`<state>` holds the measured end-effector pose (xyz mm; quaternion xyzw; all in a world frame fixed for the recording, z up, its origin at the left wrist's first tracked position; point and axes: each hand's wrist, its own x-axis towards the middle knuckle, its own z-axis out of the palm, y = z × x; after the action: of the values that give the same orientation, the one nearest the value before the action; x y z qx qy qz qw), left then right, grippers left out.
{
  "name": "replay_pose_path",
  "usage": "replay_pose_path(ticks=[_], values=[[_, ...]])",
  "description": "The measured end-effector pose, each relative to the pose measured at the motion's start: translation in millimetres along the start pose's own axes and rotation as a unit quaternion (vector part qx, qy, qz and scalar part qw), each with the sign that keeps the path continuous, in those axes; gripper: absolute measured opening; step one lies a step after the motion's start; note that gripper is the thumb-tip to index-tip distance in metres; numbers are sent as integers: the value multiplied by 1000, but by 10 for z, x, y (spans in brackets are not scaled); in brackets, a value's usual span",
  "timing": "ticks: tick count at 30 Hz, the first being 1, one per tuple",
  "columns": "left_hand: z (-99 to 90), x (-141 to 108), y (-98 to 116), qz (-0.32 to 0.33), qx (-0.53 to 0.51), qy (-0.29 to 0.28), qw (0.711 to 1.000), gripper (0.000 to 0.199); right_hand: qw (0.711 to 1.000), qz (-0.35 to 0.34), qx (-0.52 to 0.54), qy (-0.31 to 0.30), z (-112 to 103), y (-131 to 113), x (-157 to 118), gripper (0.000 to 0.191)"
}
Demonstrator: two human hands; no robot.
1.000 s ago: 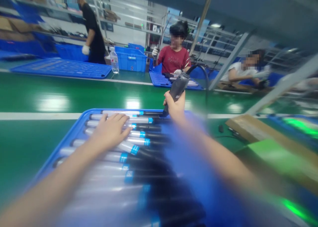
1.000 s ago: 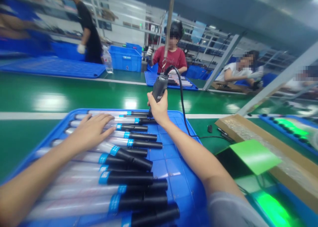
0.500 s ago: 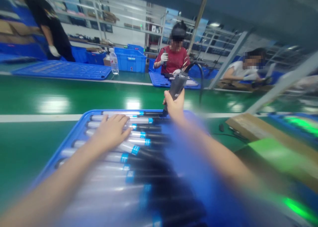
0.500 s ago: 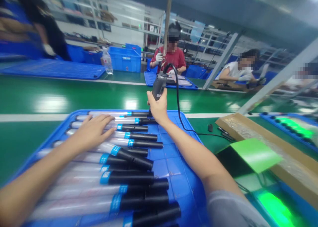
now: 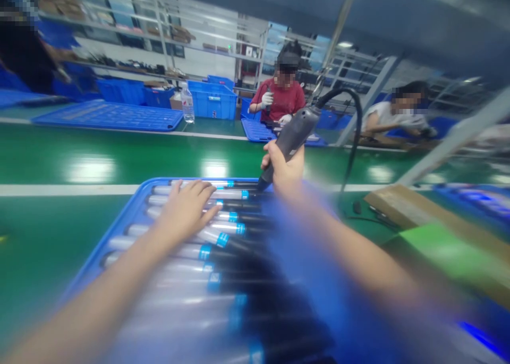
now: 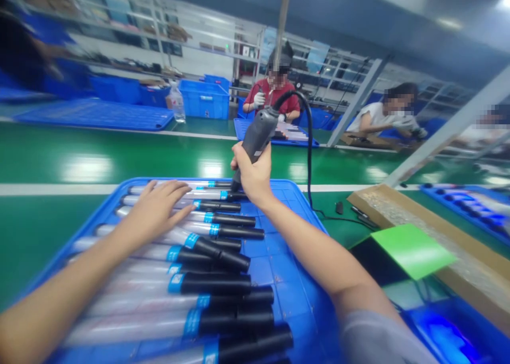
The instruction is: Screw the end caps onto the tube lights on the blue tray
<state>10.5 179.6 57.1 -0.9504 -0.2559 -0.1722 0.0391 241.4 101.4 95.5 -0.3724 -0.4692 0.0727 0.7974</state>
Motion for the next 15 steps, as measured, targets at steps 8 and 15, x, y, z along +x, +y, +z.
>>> replay_pose_path(ticks=[8, 15], values=[[-17, -81, 180, 107, -53, 69, 990, 29, 990, 46, 106, -75, 644, -352, -423, 28], [-61, -21, -40, -22, 24, 0, 999, 35, 999, 13, 29, -24, 425, -27, -125, 30]])
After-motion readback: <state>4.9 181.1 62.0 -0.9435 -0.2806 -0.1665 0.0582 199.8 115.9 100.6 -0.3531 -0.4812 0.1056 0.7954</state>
